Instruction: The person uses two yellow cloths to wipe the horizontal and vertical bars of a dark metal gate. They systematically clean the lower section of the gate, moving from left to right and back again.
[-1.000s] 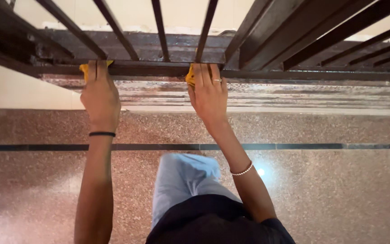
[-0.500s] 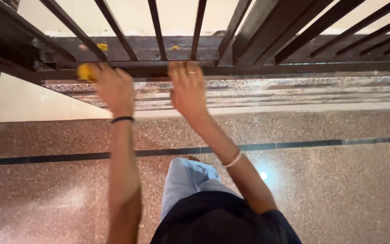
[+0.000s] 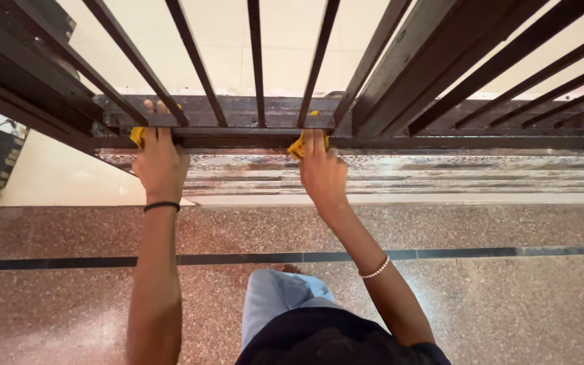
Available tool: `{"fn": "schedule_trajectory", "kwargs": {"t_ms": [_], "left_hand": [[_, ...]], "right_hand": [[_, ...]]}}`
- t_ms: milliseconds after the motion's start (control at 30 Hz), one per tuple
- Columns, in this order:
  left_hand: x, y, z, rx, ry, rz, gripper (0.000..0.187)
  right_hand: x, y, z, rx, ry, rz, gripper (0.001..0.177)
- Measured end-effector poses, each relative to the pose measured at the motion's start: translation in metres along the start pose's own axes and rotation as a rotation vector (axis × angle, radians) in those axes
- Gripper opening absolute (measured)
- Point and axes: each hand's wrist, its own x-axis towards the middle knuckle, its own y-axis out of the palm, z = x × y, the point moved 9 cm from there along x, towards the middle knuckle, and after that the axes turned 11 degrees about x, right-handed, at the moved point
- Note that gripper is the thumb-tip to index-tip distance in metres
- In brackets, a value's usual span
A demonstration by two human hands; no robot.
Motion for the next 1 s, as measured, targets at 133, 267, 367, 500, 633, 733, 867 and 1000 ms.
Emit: {"fn": "schedule_trajectory", "kwargs": {"t_ms": [133,267,367,500,633,733,867,1000], "left_hand": [[0.012,0.028,0.002,0.145,-0.025,0.043,0.077],[0.007,0.056,-0.002,0.129,-0.090,0.024,0.055],[-0.002,0.054,-0.021,0.084,-0.092,-0.018,0.045],[-0.011,0.043,-0.008,0.145,-0.064,0.146,0.051],[-0.002,0.030,0.040,0.130,-0.128,0.179,0.065],[0.004,0.042,0.034,0.113,-0.164,0.083,0.066],[-0.015,0.103,-0.043,-0.081,-0.090,0.099,0.032],[-0.018,0.098,-0.111,-0.012,0.036,0.159,0.037]], "right_hand": [[0.002,-0.022,0.012,0.107,-0.063,-0.148,0.081],[-0.007,-0.017,0.010,0.171,-0.025,-0.100,0.079],[-0.010,-0.027,0.012,0.163,-0.063,-0.120,0.076],[-0.016,-0.043,0.009,0.119,-0.078,-0.156,0.074],[-0.012,-0.040,-0.001,0.021,0.002,-0.139,0.062],[-0.004,-0.024,0.000,0.130,0.035,-0.101,0.066],[0.023,0.021,0.017,0.161,-0.025,0.027,0.058],[0.043,0.019,0.055,0.100,-0.128,-0.187,0.087]]}}
